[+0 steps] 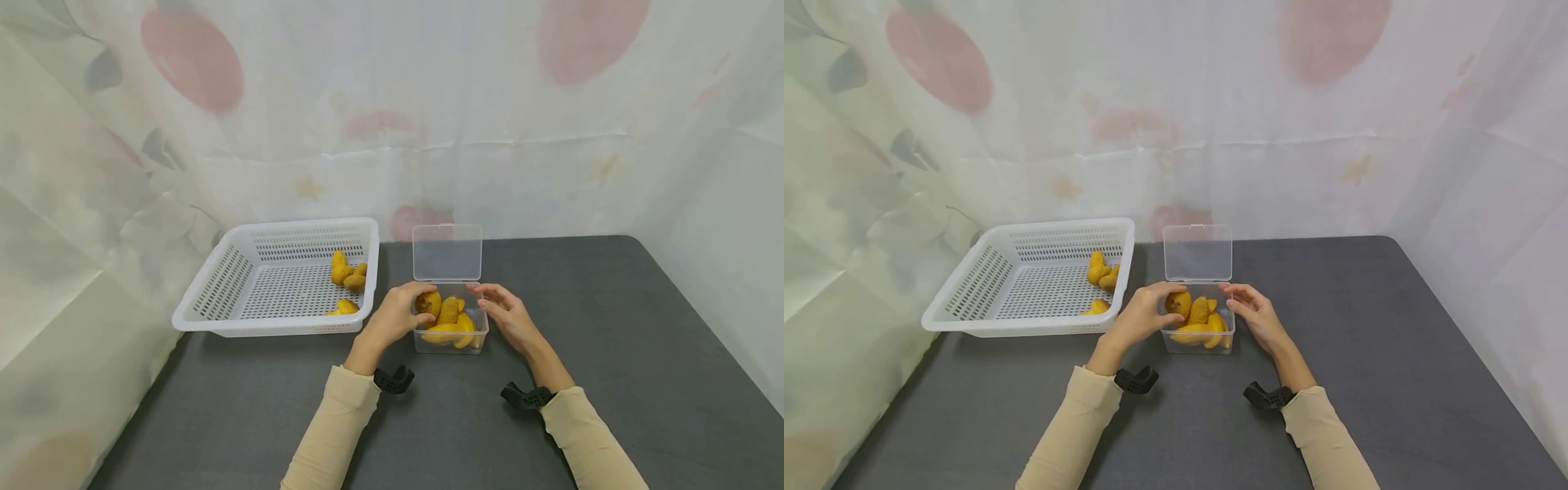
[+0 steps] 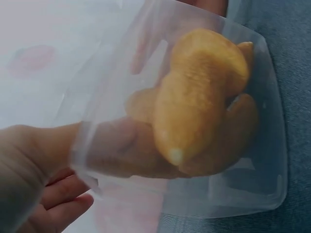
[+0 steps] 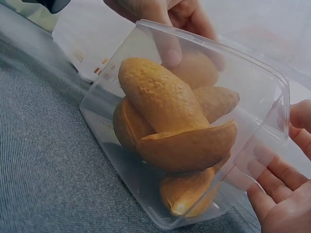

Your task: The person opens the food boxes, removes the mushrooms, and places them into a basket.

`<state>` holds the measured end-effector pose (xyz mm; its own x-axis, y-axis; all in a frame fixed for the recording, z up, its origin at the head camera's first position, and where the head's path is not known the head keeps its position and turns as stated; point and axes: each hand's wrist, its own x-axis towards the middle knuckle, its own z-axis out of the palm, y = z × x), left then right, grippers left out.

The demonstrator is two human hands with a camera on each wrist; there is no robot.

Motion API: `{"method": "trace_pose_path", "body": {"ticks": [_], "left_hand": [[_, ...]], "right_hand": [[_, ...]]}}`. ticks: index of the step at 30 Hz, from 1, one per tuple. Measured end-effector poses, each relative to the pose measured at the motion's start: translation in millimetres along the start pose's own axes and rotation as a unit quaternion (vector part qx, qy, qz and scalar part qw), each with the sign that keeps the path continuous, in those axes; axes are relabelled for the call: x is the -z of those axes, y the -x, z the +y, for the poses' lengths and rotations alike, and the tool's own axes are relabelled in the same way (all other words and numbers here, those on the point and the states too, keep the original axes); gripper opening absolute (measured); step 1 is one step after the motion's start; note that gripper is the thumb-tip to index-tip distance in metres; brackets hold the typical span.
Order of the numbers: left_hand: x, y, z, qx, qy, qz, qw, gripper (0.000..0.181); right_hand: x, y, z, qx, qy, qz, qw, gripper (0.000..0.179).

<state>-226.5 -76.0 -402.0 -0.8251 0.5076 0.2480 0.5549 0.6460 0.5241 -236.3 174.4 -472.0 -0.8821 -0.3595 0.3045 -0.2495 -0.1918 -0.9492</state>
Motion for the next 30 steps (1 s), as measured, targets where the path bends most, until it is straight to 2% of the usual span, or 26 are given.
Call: {"method": "trace_pose_path", "body": {"ticks": [10, 20, 30], "left_hand": [[8.0, 2.8, 4.1, -0.014, 0.040, 0.025, 0.9988, 0.050], [12.7, 5.5, 4.8, -0.027, 0.040, 0.076, 0.9959, 0.052], [19.5, 6.0, 3.4, -0.034, 0.048, 0.090, 0.9942, 0.052]], "right_hand": [[1.5, -0.5, 0.1, 0.009, -0.001, -0.004, 1.0000, 0.027], [1.2, 0.0, -0.2, 0.012, -0.014, -0.011, 0.9998, 0.026], [-0.6, -0.2, -1.4, 0.015, -0.019, -0.014, 0.9996, 0.026]]}}
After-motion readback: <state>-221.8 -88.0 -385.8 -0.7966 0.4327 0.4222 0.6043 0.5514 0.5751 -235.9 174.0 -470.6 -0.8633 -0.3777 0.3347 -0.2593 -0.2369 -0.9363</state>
